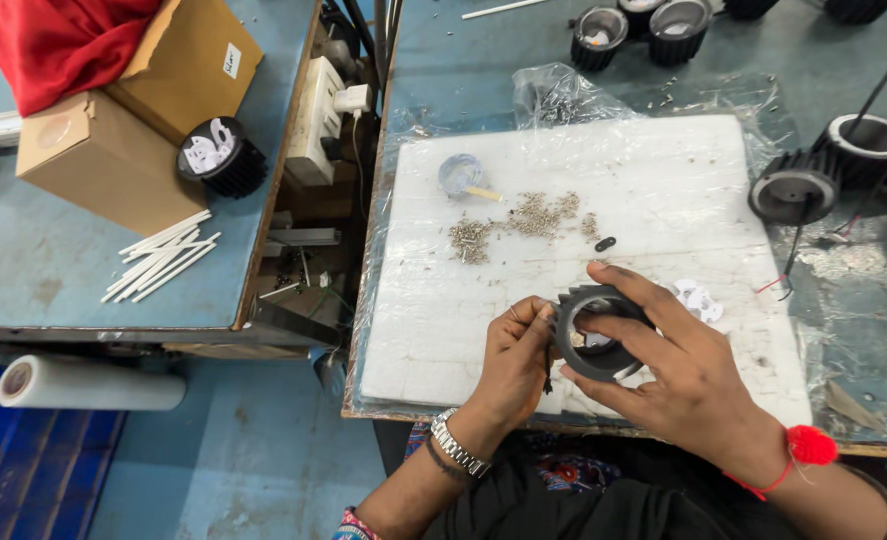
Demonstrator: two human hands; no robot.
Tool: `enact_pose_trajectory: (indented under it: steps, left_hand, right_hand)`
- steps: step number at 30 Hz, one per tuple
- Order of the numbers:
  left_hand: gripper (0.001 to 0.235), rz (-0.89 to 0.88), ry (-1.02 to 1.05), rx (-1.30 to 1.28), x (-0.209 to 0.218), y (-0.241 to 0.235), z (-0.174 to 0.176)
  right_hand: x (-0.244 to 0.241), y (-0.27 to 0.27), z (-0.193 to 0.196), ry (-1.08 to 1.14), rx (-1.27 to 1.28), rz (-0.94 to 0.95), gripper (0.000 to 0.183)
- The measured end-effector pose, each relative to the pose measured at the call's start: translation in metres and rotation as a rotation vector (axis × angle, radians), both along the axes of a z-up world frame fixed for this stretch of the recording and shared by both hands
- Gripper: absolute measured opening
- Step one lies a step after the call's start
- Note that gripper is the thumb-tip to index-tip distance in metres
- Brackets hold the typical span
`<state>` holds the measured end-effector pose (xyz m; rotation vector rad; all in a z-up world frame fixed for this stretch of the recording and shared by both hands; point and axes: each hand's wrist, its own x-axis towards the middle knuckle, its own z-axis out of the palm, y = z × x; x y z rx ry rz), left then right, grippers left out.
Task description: The person assembles components of a lighting fixture by inserting white circular parts into a black heat sink and securing them with a power drill.
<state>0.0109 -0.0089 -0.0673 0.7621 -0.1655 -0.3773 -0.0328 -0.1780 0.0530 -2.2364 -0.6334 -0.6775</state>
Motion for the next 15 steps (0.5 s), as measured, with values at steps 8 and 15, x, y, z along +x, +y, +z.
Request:
enact_pose_trajectory:
  steps: [8,15]
  left_hand:
    - [0.013,0.021,0.004,0.022,0.0,-0.003,0.0]
    - [0.01,-0.065,-0.002,-0.05,0.002,0.001,-0.001]
  right_hand:
    - [-0.002,-0.004,-0.012,-0.001,0.001,0.021,0.042]
    - [-0.004,-0.009,-0.02,-0.055,-0.019,0.0,0.032]
